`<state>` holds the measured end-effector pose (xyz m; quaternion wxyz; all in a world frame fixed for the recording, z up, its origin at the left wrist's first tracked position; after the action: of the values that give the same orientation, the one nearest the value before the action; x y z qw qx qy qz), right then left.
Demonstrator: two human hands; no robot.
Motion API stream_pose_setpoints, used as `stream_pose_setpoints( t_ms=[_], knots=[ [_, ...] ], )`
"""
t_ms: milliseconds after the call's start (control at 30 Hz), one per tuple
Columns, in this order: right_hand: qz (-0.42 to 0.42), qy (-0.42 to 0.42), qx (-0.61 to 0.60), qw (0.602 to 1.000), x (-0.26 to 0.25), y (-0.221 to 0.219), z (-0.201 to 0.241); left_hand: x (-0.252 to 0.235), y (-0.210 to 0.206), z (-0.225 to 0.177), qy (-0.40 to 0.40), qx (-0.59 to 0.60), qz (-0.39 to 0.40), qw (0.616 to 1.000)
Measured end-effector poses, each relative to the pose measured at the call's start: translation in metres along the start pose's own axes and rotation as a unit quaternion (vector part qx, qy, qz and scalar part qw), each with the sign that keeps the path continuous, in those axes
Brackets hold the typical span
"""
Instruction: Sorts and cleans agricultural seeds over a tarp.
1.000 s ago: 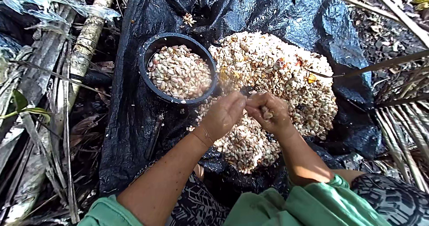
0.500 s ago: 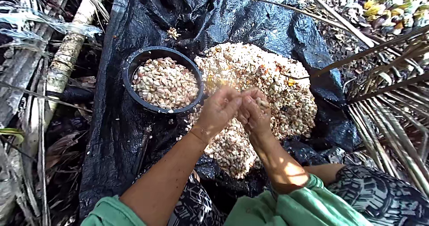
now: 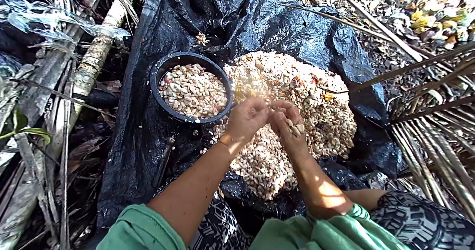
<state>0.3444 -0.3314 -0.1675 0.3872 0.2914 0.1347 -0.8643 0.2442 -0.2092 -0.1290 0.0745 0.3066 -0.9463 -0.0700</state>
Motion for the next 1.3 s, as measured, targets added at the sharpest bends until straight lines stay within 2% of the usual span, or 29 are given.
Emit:
stream_pose_setpoints(
  t_ms=[100,200,267,367,400,467,500,567,667,733,800,867,1000,1167,1233,1300],
  knots=[
    [0.000,0.019,0.033,0.999,0.000,0.001,-0.001,0.005,0.010,-0.002,0.099,0.044,0.019,0.994],
    [0.043,0.040,0.032,0.998,0.002,0.000,0.000,0.004,0.014,0.001,0.191,0.210,0.067,0.957],
    [0.072,0.009,-0.006,0.997,0.003,0.004,-0.004,0.003,0.016,-0.002,0.228,0.287,0.081,0.927],
    [0.078,-0.095,-0.100,0.987,0.006,0.015,-0.019,0.002,0.021,-0.006,0.237,0.340,0.092,0.905],
    [0.082,-0.124,-0.068,0.986,0.009,0.021,-0.025,0.002,0.024,-0.006,0.235,0.351,0.098,0.901],
    [0.135,-0.166,0.111,0.970,0.013,0.030,-0.031,0.003,0.028,-0.009,0.222,0.361,0.109,0.899],
    [0.163,-0.167,0.157,0.960,0.013,0.031,-0.029,0.003,0.030,-0.010,0.209,0.367,0.113,0.899],
    [0.159,-0.110,0.099,0.976,0.020,0.022,-0.021,0.001,0.030,-0.005,0.185,0.389,0.119,0.895],
    [0.107,-0.068,-0.145,0.981,0.028,-0.017,-0.008,-0.006,0.018,0.001,0.178,0.416,0.067,0.889],
    [0.034,-0.082,-0.248,0.965,0.027,-0.044,-0.007,-0.008,0.013,-0.002,0.178,0.421,0.025,0.889],
    [-0.034,-0.118,-0.299,0.946,0.024,-0.056,-0.007,-0.008,0.015,-0.003,0.167,0.428,-0.001,0.888],
    [-0.047,-0.132,-0.309,0.941,0.021,-0.055,-0.008,-0.006,0.020,-0.004,0.161,0.411,-0.014,0.897],
    [0.000,-0.115,-0.266,0.957,0.016,-0.050,-0.010,0.000,0.022,0.001,0.156,0.265,-0.006,0.952],
    [-0.012,-0.106,-0.236,0.966,0.016,-0.052,-0.010,0.000,0.025,0.008,0.154,0.179,-0.025,0.971],
    [-0.028,-0.058,-0.165,0.984,0.013,-0.049,-0.007,0.000,0.028,0.010,0.196,0.148,-0.020,0.969],
    [-0.024,0.033,-0.054,0.998,0.006,-0.041,-0.007,0.005,0.030,0.005,0.263,0.149,0.026,0.953]
  ],
)
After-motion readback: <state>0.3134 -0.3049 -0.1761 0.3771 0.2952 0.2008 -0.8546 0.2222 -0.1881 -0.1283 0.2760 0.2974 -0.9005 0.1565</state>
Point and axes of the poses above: each hand's wrist, its own x-axis away from the middle knuckle, its own y-axis out of the back of the hand, z = x × y, the point moved 1 cm from there along -x, towards the middle knuckle, and after that the axes turned 15 degrees about y, right-handed, at the moved point
